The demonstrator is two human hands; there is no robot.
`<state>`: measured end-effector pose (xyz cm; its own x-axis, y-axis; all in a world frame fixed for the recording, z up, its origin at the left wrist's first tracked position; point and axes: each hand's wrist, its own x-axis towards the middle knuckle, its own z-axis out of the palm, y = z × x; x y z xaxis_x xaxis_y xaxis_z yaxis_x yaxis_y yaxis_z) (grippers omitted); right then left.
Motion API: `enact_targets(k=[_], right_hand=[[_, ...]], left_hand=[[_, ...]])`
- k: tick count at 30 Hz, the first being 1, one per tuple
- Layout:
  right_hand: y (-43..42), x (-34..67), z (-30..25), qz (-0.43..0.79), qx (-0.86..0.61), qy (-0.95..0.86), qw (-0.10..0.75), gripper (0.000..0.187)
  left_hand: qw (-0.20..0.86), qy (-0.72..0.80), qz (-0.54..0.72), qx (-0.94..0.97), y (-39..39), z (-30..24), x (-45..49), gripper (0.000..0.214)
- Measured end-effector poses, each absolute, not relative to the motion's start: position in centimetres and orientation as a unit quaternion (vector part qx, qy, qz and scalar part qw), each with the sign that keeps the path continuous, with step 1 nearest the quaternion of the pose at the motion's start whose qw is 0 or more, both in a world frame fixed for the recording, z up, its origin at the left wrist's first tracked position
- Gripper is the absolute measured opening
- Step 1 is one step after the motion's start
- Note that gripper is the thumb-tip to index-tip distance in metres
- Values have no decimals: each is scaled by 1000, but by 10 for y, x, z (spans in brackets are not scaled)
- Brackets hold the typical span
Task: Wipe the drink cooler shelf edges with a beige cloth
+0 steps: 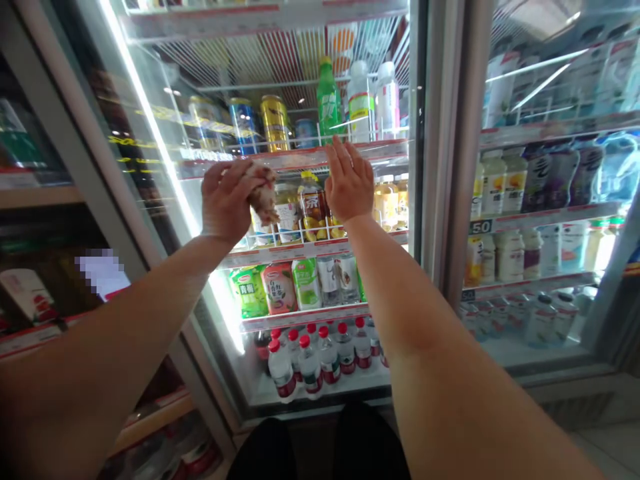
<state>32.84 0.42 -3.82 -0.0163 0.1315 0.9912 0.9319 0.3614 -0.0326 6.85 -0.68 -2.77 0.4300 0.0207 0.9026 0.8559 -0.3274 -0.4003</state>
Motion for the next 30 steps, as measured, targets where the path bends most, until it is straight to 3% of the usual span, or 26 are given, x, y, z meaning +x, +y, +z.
enact_targets(k=[4,13,20,24,30], right_hand=[[4,329,-38,-361,-434,-615,551,63],[5,329,-39,-362,-438,-612,550,64],[6,329,-38,-359,-430,-616,554,63],[7,328,-40,-367,-443,-608,547,64],[0,331,-26,-395,-433,-602,543,57]], left_hand=[[483,-252,-449,-709,-5,-44,73,34],[484,-205,-362,-770,-3,-47,60,43],[460,-312,-521,-648,-1,-34,95,55],[434,-286,-471,-713,3,-35,108,58],[478,-276,-438,-710,3,-38,103,55]])
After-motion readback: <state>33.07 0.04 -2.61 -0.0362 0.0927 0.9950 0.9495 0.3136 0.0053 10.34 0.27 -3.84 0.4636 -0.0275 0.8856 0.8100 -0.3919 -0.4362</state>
